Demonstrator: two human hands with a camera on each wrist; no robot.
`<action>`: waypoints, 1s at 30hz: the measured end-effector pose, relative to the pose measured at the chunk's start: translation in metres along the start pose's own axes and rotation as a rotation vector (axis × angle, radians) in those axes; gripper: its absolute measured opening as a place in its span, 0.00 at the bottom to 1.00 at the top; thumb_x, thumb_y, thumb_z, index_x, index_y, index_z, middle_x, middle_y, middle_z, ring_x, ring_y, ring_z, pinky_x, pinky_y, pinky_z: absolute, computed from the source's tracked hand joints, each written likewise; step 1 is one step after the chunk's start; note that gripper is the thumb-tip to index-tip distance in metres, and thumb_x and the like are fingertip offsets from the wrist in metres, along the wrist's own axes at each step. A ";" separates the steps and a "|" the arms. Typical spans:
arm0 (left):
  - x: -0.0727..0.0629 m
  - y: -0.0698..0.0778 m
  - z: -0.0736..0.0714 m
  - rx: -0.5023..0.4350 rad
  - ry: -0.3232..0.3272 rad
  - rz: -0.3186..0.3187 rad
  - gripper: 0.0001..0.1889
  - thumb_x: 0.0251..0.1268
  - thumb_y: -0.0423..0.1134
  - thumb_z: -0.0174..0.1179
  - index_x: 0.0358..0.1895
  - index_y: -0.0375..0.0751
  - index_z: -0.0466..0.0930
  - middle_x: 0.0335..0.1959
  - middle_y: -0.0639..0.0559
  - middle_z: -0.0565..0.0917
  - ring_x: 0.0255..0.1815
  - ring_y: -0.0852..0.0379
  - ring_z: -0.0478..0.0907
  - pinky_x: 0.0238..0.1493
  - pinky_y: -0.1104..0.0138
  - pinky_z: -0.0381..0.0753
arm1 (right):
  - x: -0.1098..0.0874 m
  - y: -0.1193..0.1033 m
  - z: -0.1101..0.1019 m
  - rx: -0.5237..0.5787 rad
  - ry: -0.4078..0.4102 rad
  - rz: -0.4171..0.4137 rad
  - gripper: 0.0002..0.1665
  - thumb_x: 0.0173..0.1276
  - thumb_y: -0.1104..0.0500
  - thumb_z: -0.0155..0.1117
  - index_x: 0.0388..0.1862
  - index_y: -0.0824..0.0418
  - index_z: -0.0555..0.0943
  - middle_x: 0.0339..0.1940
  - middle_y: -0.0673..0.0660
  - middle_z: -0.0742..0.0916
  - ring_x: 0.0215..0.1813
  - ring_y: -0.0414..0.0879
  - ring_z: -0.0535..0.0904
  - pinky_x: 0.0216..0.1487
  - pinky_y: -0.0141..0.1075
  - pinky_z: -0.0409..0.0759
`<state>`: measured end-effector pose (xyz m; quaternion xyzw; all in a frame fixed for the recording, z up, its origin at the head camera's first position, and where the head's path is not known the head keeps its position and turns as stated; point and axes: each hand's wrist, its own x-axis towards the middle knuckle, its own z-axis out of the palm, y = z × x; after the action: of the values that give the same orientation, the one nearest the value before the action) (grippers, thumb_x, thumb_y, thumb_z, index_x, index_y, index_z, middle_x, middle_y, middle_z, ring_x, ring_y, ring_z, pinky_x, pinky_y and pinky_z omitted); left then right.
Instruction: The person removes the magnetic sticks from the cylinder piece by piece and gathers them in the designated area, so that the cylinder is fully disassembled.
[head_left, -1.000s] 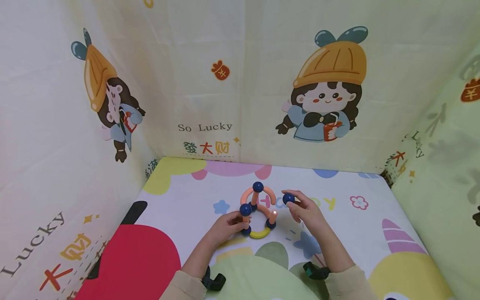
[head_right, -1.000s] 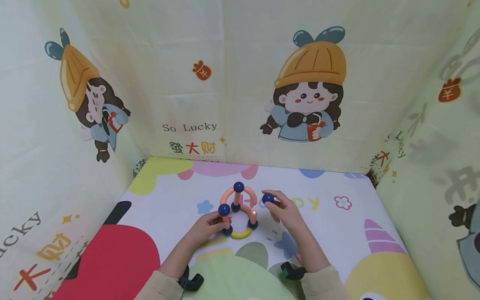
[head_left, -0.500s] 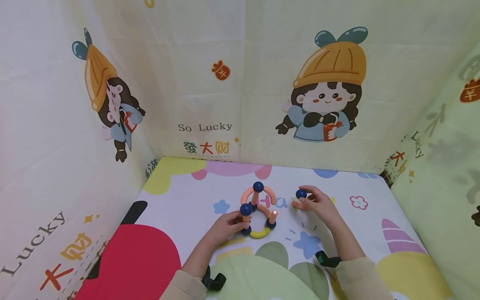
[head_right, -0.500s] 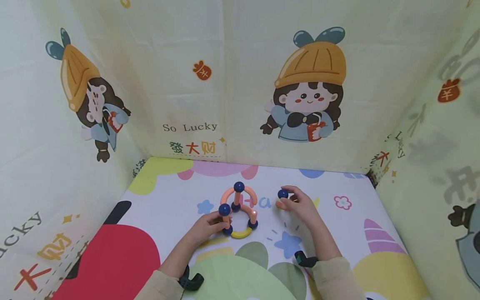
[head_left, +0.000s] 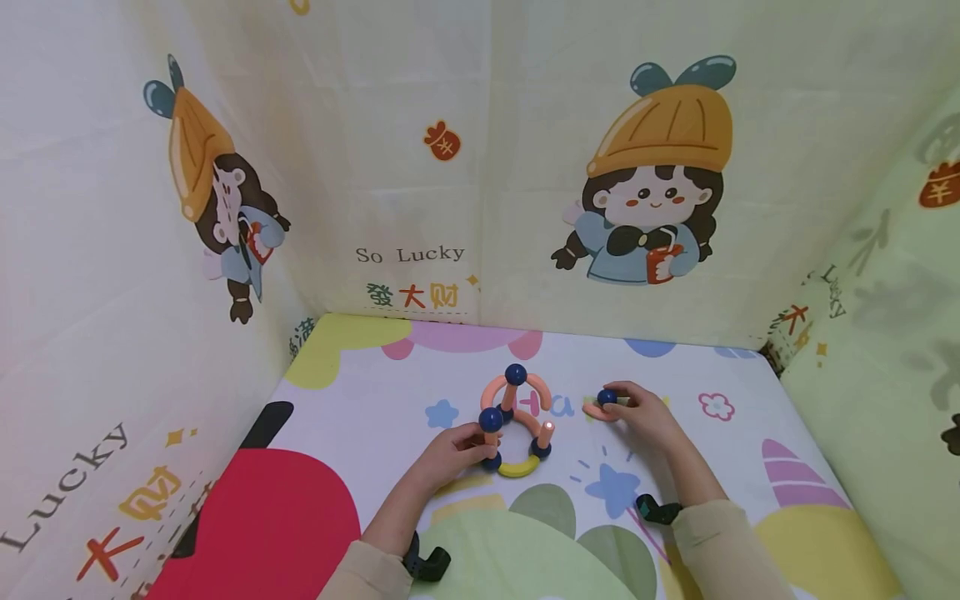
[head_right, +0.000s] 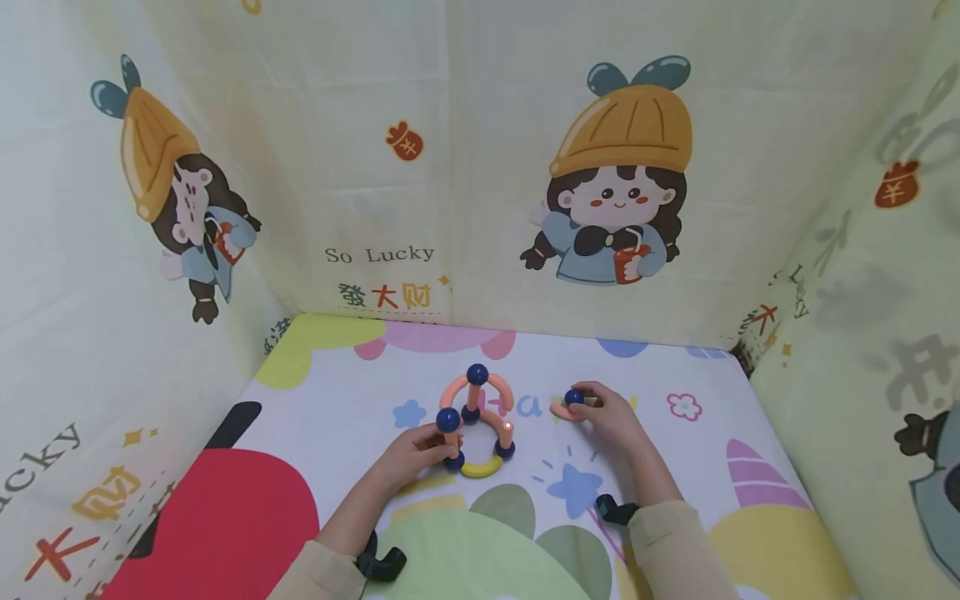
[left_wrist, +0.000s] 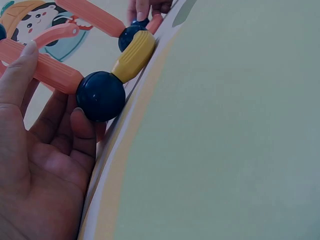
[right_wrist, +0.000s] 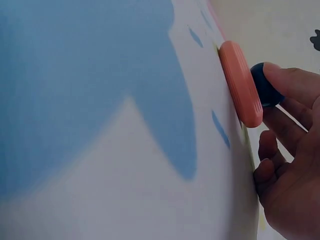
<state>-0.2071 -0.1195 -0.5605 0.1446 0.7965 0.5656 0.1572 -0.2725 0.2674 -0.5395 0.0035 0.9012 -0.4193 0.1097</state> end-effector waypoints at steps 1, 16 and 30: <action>0.000 0.000 0.000 -0.002 -0.001 -0.001 0.20 0.62 0.60 0.63 0.53 0.57 0.83 0.46 0.59 0.86 0.47 0.58 0.81 0.49 0.66 0.80 | 0.000 0.001 0.001 0.004 -0.002 0.013 0.30 0.68 0.42 0.65 0.67 0.47 0.74 0.63 0.58 0.78 0.56 0.55 0.71 0.53 0.44 0.71; 0.000 0.000 0.001 0.002 0.007 0.001 0.16 0.64 0.58 0.63 0.50 0.58 0.84 0.47 0.58 0.86 0.47 0.57 0.81 0.48 0.65 0.79 | -0.002 -0.003 0.004 -0.023 -0.026 0.041 0.30 0.71 0.44 0.61 0.70 0.47 0.72 0.70 0.63 0.74 0.64 0.60 0.69 0.62 0.59 0.70; 0.001 -0.003 0.001 -0.007 -0.005 0.021 0.15 0.65 0.57 0.63 0.49 0.58 0.83 0.48 0.58 0.86 0.48 0.57 0.82 0.49 0.66 0.80 | -0.026 -0.034 0.000 -0.071 0.055 -0.062 0.29 0.73 0.43 0.59 0.69 0.49 0.72 0.53 0.60 0.79 0.46 0.52 0.73 0.39 0.38 0.71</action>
<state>-0.2082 -0.1191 -0.5639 0.1539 0.7926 0.5696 0.1538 -0.2503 0.2474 -0.5088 -0.0167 0.9178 -0.3900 0.0718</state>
